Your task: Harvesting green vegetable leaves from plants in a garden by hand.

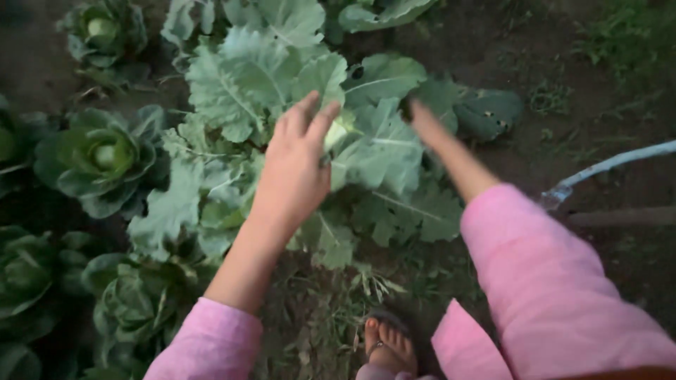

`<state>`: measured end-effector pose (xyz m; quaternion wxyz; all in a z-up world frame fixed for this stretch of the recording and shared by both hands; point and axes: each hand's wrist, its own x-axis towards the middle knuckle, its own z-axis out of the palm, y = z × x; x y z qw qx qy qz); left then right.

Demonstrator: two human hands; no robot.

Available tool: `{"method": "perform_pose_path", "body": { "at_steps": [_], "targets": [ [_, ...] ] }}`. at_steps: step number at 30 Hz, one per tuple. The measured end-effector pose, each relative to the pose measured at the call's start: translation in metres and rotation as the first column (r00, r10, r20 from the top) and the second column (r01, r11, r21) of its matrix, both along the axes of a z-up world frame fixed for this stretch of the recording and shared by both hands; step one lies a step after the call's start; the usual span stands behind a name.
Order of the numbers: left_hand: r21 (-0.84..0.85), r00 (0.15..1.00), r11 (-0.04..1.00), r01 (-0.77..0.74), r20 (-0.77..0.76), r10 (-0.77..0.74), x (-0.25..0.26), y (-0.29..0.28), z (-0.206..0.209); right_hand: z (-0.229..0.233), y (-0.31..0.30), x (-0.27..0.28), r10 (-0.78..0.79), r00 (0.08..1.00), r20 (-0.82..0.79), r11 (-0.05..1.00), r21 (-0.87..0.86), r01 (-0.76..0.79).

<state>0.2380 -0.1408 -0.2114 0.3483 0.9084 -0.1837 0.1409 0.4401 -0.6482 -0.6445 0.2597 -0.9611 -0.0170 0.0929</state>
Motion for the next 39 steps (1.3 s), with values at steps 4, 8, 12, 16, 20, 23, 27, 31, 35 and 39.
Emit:
{"method": "perform_pose_path", "body": {
  "at_steps": [4, 8, 12, 16, 20, 23, 27, 31, 35, 39],
  "targets": [
    [0.230, 0.998, 0.971, 0.061, -0.018, -0.058, 0.016, -0.028, -0.037, 0.076, 0.179, -0.042, 0.051, 0.990, -0.129, 0.989, -0.135, -0.068],
    [0.373, 0.998, 0.926, 0.058, 0.005, -0.064, 0.025, -0.059, -0.077, 0.115, 0.165, -0.095, 0.172, 0.984, -0.044, 0.951, -0.252, -0.178],
    [0.373, 0.956, 0.907, 0.193, -0.279, -0.089, 0.028, -0.073, -0.106, 0.104, 0.135, -0.077, 0.086, 0.983, -0.164, 0.975, 0.216, -0.050],
    [0.325, 0.949, 0.929, 0.178, -0.305, -0.076, 0.027, -0.071, -0.113, 0.169, 0.144, -0.042, 0.058, 0.998, -0.007, 0.969, 0.242, -0.055],
    [0.325, 0.940, 0.928, 0.182, -0.335, -0.068, 0.031, -0.069, -0.108, 0.240, 0.168, 0.004, 0.028, 0.955, 0.296, 0.999, -0.038, -0.018],
    [0.234, 0.922, 0.952, 0.198, -0.373, -0.100, 0.040, -0.066, -0.106, 0.135, 0.101, 0.089, 0.278, 0.814, 0.510, 0.958, -0.085, -0.274],
    [0.009, 0.979, 0.999, -0.039, -0.199, 0.040, 0.057, -0.046, -0.102, 0.011, 0.128, 0.191, 0.219, 0.955, -0.201, 0.406, 0.909, 0.098],
    [-0.183, 0.940, 0.932, -0.313, -0.201, 0.276, 0.064, -0.015, -0.084, 0.019, 0.195, 0.207, 0.233, 0.958, -0.168, 0.413, 0.909, 0.059],
    [-0.271, 0.903, 0.870, -0.411, -0.250, 0.349, 0.068, 0.007, -0.099, 0.005, 0.242, 0.211, 0.251, 0.956, -0.152, 0.425, 0.905, 0.032],
    [-0.293, 0.896, 0.850, -0.439, -0.217, 0.388, 0.071, 0.018, -0.114, 0.010, 0.259, 0.200, 0.246, 0.960, -0.134, 0.465, 0.885, 0.004]
  ]
}}
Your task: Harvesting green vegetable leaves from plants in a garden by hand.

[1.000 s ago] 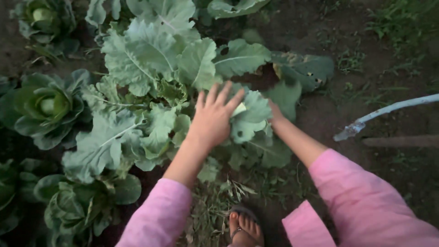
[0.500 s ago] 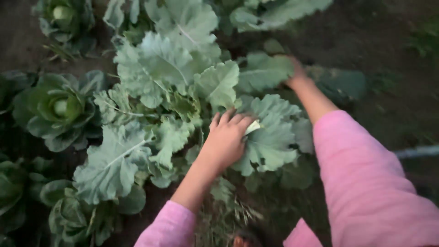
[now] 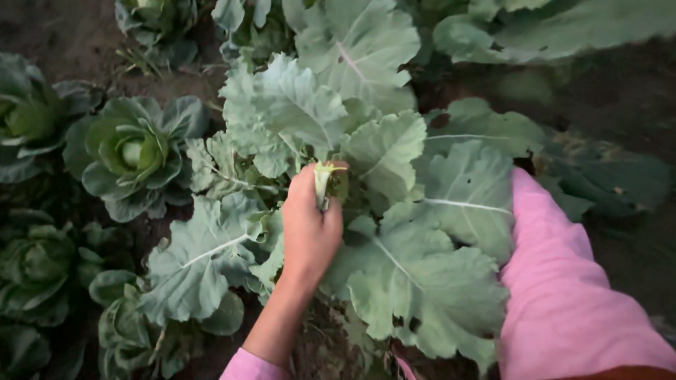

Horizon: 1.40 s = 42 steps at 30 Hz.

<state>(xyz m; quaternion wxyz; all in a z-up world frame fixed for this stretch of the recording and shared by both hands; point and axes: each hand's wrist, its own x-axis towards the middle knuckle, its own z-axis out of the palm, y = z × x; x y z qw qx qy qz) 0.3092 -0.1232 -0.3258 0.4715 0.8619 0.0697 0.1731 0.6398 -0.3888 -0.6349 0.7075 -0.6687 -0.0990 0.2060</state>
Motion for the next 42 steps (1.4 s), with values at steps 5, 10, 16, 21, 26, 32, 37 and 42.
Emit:
{"method": "perform_pose_path", "body": {
  "at_steps": [5, 10, 16, 21, 26, 32, 37, 42],
  "targets": [
    [-0.057, 0.998, 0.998, -0.029, -0.050, 0.026, 0.004, 0.003, 0.004, 0.025, 0.007, -0.023, -0.018, 0.998, 0.053, 0.998, -0.053, 0.021],
    [-0.031, 0.999, 0.999, -0.012, -0.048, 0.010, 0.007, 0.004, -0.001, 0.042, 0.026, -0.088, -0.049, 0.992, 0.116, 0.994, -0.091, 0.060],
    [-0.034, 0.998, 0.999, -0.015, -0.057, 0.013, 0.010, 0.003, 0.000, 0.038, -0.004, -0.120, -0.085, 0.978, 0.189, 0.983, -0.146, 0.113],
    [-0.033, 0.995, 0.999, -0.035, -0.093, 0.032, 0.009, 0.002, -0.002, 0.023, -0.021, -0.143, -0.114, 0.966, 0.232, 0.970, -0.184, 0.159],
    [-0.029, 0.996, 0.999, -0.043, -0.082, 0.041, 0.008, 0.003, -0.001, 0.009, -0.030, -0.154, -0.134, 0.949, 0.284, 0.957, -0.213, 0.198],
    [-0.048, 0.990, 0.997, -0.063, -0.127, 0.057, 0.008, 0.002, -0.005, 0.024, -0.033, -0.168, -0.140, 0.922, 0.360, 0.936, -0.255, 0.242],
    [-0.061, 0.988, 0.996, -0.072, -0.139, 0.063, 0.014, 0.001, -0.007, 0.036, -0.031, -0.164, -0.147, 0.894, 0.424, 0.919, -0.275, 0.282],
    [-0.015, 0.992, 0.999, -0.046, -0.122, 0.044, 0.016, 0.002, -0.016, 0.026, -0.030, -0.151, -0.157, 0.860, 0.486, 0.899, -0.291, 0.328]
  ]
}}
